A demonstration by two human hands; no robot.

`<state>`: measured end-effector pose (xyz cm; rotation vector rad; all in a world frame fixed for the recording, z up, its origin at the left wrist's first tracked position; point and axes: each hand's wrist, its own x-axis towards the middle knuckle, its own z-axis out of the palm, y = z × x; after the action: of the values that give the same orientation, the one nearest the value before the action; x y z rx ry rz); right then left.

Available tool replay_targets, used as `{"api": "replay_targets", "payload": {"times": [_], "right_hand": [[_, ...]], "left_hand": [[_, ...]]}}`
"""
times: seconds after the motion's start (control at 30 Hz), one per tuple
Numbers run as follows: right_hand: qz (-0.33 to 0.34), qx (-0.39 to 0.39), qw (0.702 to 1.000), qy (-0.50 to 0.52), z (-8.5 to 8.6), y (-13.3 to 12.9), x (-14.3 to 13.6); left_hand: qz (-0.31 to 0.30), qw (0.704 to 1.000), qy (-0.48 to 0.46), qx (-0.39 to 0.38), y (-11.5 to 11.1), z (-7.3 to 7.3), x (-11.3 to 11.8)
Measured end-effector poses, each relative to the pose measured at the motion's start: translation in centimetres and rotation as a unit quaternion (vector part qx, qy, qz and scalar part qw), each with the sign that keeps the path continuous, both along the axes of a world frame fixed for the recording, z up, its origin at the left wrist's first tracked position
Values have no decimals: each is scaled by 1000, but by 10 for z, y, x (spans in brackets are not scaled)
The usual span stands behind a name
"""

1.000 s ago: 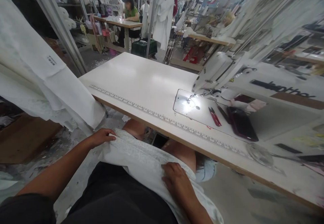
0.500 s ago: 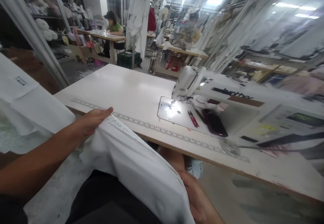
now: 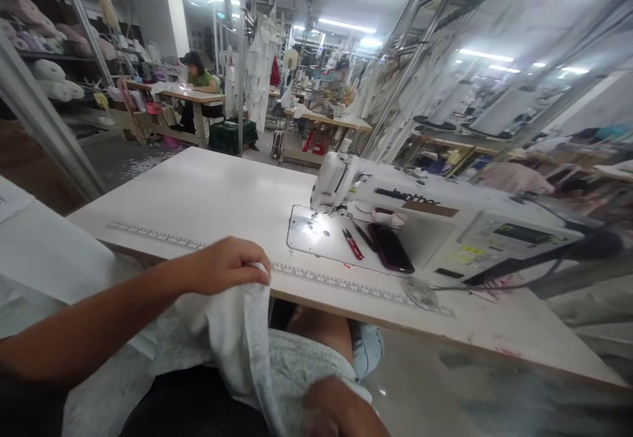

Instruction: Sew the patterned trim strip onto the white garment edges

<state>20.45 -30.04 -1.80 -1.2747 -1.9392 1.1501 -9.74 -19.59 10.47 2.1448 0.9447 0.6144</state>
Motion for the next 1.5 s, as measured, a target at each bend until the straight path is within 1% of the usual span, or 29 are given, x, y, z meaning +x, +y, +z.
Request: {"api": "replay_targets", "payload": {"times": [0.03, 0.07, 0.1, 0.13, 0.17, 0.2, 0.23, 0.27, 0.3, 0.37, 0.4, 0.47, 0.53, 0.67, 0.73, 0.83, 0.9, 0.97, 1.03, 1.13, 1.23, 1.33, 1.4, 1.47, 1.5], "right_hand": [[-9, 6, 1000, 18, 6, 8, -10], [-34, 13, 998, 57, 12, 18, -21], [-43, -1, 992, 121, 20, 28, -32], [-33, -16, 977, 209, 26, 38, -43], [-7, -44, 962, 268, 32, 47, -53], [7, -71, 948, 310, 35, 54, -62], [7, -83, 939, 333, 37, 60, -68], [-4, -81, 939, 334, 37, 64, -73], [-28, -63, 945, 320, 35, 66, -75], [-77, -1, 960, 270, 28, 67, -75], [-88, 23, 966, 244, 25, 66, -74], [-85, 47, 974, 204, 21, 65, -70], [-78, 62, 978, 184, 20, 65, -69], [-74, 83, 970, 218, 23, 68, -76], [-69, 78, 966, 238, 27, 68, -80], [-70, 69, 966, 238, 35, 65, -85], [-74, 74, 968, 228, 41, 64, -86], [-81, 87, 970, 211, 45, 63, -86], [-92, 98, 971, 197, 46, 65, -86], [-111, 92, 968, 204, 42, 70, -87], [-127, 89, 964, 218, 38, 75, -86], [-128, 81, 966, 208, 39, 82, -84], [-128, 71, 969, 197, 40, 92, -81], [-131, 57, 974, 176, 39, 108, -77], [-135, 49, 978, 151, 37, 118, -75]], "left_hand": [[-36, 999, 3, 18, 3, -4, 14], [-62, 997, 4, 37, 4, -8, 26], [-77, 996, 2, 55, 5, -12, 35], [-81, 994, -3, 71, 6, -15, 41], [-75, 994, -9, 78, 6, -18, 44], [-61, 995, -16, 74, 7, -20, 44], [-46, 997, -22, 58, 7, -23, 43], [-32, 998, -28, 35, 8, -25, 41], [-24, 999, -33, 12, 8, -27, 39], [-22, 998, -48, -16, 10, -32, 36], [-24, 998, -56, -17, 10, -34, 35], [-14, 997, -73, -9, 11, -38, 36], [-1, 997, -79, -7, 12, -39, 36], [14, 999, -48, -5, 9, -37, 33], [37, 998, -46, -14, 6, -36, 29], [82, 991, -88, -62, 0, -37, 21], [96, 984, -127, -84, -1, -38, 17], [89, 982, -149, -73, 0, -40, 16], [76, 984, -151, -47, 3, -42, 18], [73, 987, -143, -29, 10, -44, 22], [75, 986, -141, -38, 18, -44, 27], [73, 987, -140, -43, 30, -41, 31], [69, 990, -122, -26, 47, -41, 35], [71, 995, -69, 11, 72, -45, 42], [73, 996, -35, 30, 86, -49, 47]]}}
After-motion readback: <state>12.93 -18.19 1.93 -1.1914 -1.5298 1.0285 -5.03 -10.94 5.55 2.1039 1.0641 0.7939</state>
